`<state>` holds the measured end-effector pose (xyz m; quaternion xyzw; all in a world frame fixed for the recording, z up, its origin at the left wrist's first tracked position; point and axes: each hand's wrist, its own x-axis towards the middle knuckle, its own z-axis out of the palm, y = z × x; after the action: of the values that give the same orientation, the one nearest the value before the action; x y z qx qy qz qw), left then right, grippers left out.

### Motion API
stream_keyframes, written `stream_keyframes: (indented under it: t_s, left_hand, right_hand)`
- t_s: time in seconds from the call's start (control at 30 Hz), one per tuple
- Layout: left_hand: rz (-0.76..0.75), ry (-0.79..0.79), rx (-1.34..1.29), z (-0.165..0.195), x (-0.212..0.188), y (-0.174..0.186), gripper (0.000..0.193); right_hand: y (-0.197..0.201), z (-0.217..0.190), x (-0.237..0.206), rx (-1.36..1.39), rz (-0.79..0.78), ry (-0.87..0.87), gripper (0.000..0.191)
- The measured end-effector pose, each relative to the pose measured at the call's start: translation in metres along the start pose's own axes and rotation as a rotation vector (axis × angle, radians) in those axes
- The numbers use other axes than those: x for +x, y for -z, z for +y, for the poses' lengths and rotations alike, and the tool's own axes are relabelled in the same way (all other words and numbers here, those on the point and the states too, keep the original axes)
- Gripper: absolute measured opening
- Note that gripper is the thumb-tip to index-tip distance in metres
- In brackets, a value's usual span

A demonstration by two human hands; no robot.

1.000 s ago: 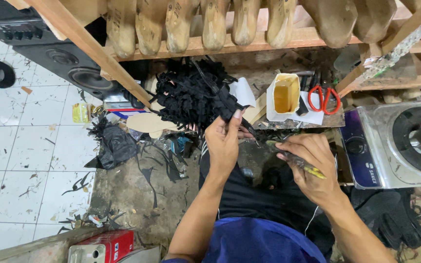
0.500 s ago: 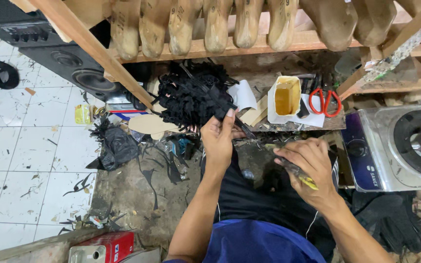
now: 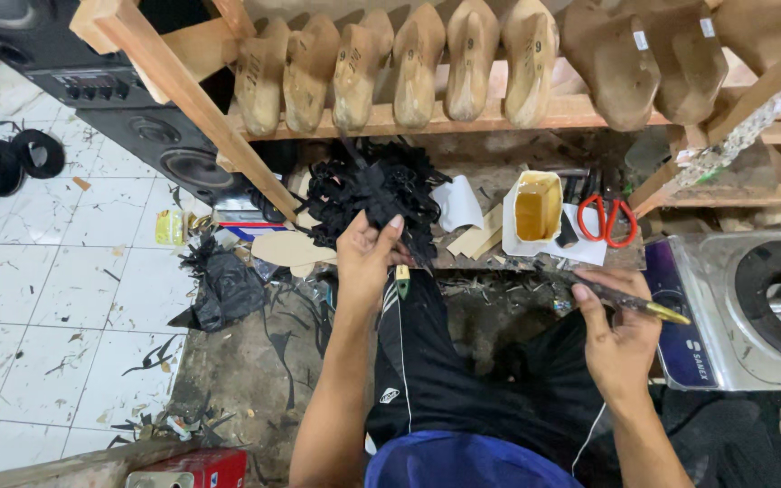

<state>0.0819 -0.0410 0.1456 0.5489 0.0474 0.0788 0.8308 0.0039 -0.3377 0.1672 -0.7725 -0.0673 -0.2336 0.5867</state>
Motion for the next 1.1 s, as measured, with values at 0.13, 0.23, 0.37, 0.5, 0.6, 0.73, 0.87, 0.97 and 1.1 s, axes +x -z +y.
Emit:
stream_keyframes:
  t_s: [0.13, 0.23, 0.37, 0.5, 0.6, 0.73, 0.87, 0.97, 1.1]
  left_hand:
    - [0.024, 0.045, -0.005, 0.008, 0.005, 0.012, 0.016]
    - [0.059, 0.082, -0.011, 0.012, 0.006, 0.019, 0.019]
    - [0.031, 0.034, 0.03, 0.017, 0.006, 0.024, 0.019]
    - [-0.038, -0.052, 0.067, 0.022, 0.015, 0.022, 0.016]
    - [-0.036, -0.055, 0.038, 0.024, 0.027, 0.019, 0.016]
    - [-0.088, -0.061, 0.027, 0.025, 0.042, 0.017, 0.017]
    - [-0.049, -0.009, -0.019, 0.027, 0.059, 0.019, 0.019]
    - [0.025, -0.027, -0.082, 0.027, 0.068, 0.034, 0.019]
    - [0.218, -0.076, -0.118, 0.011, 0.069, 0.069, 0.019]
  right_hand:
    - [0.003, 0.018, -0.008, 0.093, 0.071, -0.121, 0.018]
    - [0.004, 0.024, -0.013, 0.087, 0.083, -0.179, 0.018]
    - [0.004, 0.027, -0.015, 0.102, 0.091, -0.201, 0.018]
    - [0.004, 0.026, -0.014, 0.104, 0.114, -0.217, 0.019]
    - [0.005, 0.025, -0.015, 0.099, 0.124, -0.212, 0.02]
    - [0.008, 0.024, -0.016, 0.083, 0.136, -0.204, 0.02]
    - [0.013, 0.024, -0.017, 0.068, 0.147, -0.211, 0.02]
    - [0.018, 0.025, -0.022, 0.065, 0.146, -0.184, 0.018]
    - [0.021, 0.031, -0.023, 0.113, 0.184, -0.19, 0.017]
